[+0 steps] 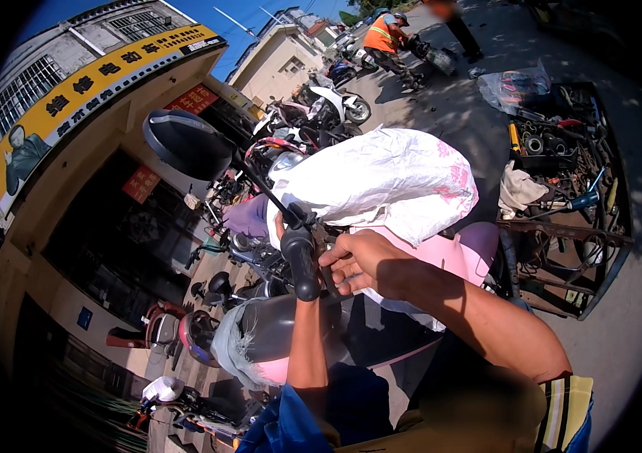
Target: The person uses pliers to strip the insulation from a black wire attached to a scooter's handlebar. The person then uses a screwdriver to tighten a screw on the handlebar assembly. The work is performed outdoors on a street with other scooters and people in the background.
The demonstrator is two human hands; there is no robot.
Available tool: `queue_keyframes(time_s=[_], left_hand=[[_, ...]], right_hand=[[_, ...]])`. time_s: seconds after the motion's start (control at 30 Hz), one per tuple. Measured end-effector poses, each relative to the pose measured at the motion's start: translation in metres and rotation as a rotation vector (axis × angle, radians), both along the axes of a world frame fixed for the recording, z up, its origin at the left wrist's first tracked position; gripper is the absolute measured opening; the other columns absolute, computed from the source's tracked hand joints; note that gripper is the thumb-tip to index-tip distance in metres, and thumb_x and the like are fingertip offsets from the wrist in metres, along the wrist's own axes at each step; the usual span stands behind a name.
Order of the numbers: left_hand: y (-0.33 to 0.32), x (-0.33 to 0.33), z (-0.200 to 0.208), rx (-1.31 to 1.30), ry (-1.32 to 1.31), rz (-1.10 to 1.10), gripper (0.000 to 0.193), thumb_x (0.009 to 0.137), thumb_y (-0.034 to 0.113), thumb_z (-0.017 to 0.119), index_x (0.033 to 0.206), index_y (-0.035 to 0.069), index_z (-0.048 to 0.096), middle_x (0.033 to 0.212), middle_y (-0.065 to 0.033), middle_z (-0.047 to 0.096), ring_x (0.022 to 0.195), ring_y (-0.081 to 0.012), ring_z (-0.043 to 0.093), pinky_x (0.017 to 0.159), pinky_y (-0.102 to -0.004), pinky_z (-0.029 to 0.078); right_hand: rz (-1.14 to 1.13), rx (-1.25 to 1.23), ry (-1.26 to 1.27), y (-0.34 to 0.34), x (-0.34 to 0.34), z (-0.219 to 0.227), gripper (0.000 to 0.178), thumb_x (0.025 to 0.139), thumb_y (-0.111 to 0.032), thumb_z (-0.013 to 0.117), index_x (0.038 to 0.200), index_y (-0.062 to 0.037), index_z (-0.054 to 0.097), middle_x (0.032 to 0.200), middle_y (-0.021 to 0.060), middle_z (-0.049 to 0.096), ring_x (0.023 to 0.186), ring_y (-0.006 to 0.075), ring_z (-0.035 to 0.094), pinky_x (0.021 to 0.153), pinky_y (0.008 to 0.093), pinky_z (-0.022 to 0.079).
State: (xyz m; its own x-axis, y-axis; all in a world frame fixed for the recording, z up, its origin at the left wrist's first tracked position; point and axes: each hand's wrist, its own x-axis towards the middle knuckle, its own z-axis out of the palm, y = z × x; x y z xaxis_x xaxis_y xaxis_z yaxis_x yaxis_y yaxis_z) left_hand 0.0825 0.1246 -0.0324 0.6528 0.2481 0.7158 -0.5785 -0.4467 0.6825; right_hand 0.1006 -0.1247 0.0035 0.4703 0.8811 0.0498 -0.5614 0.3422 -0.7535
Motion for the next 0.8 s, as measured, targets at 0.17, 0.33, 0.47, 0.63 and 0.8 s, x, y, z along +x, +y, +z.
queue_keyframes(time_s=[0.17, 0.33, 0.47, 0.63, 0.8], left_hand=[[-0.001, 0.000, 0.000, 0.001, 0.002, 0.001, 0.083, 0.094, 0.005, 0.066, 0.161, 0.010, 0.017, 0.100, -0.0004, 0.053, 0.091, -0.0113, 0.054, 0.084, -0.0259, 0.047], [-0.002, -0.001, 0.000, 0.005, 0.003, 0.006, 0.083, 0.094, 0.005, 0.066, 0.161, 0.009, 0.017, 0.100, -0.0003, 0.053, 0.090, -0.0112, 0.054, 0.084, -0.0259, 0.047], [-0.001, 0.000, -0.001, 0.007, 0.005, 0.012, 0.083, 0.094, 0.005, 0.066, 0.161, 0.009, 0.017, 0.099, -0.0002, 0.053, 0.090, -0.0111, 0.054, 0.084, -0.0259, 0.047], [-0.001, 0.002, 0.001, 0.010, -0.001, 0.016, 0.083, 0.094, 0.005, 0.067, 0.161, 0.009, 0.017, 0.099, -0.0001, 0.053, 0.089, -0.0110, 0.053, 0.083, -0.0259, 0.047], [-0.001, 0.007, 0.003, 0.019, -0.009, 0.018, 0.083, 0.094, 0.005, 0.067, 0.161, 0.009, 0.017, 0.098, 0.0000, 0.052, 0.088, -0.0110, 0.053, 0.083, -0.0259, 0.047]], right_hand=[[-0.002, -0.008, -0.071, 0.001, -0.002, -0.003, 0.026, 0.091, -0.016, 0.055, 0.102, 0.0067, 0.061, 0.087, 0.0125, 0.060, 0.075, 0.0193, 0.061, 0.063, 0.0343, 0.053], [0.102, 0.064, -0.055, -0.007, 0.006, -0.003, 0.025, 0.091, -0.013, 0.055, 0.101, 0.0086, 0.060, 0.087, 0.0144, 0.060, 0.071, 0.0204, 0.060, 0.064, 0.0328, 0.051], [0.136, 0.125, 0.112, -0.002, 0.003, -0.007, 0.025, 0.091, -0.013, 0.054, 0.100, 0.0091, 0.061, 0.084, 0.0155, 0.061, 0.069, 0.0224, 0.061, 0.066, 0.0330, 0.051], [0.188, 0.187, 0.147, -0.002, 0.011, -0.008, 0.026, 0.093, -0.017, 0.052, 0.095, 0.0069, 0.062, 0.090, 0.0210, 0.067, 0.067, 0.0225, 0.064, 0.065, 0.0315, 0.054], [0.207, 0.162, 0.175, -0.004, 0.023, 0.002, 0.027, 0.096, -0.021, 0.050, 0.097, 0.0044, 0.060, 0.098, 0.0249, 0.070, 0.067, 0.0236, 0.066, 0.067, 0.0309, 0.059]])
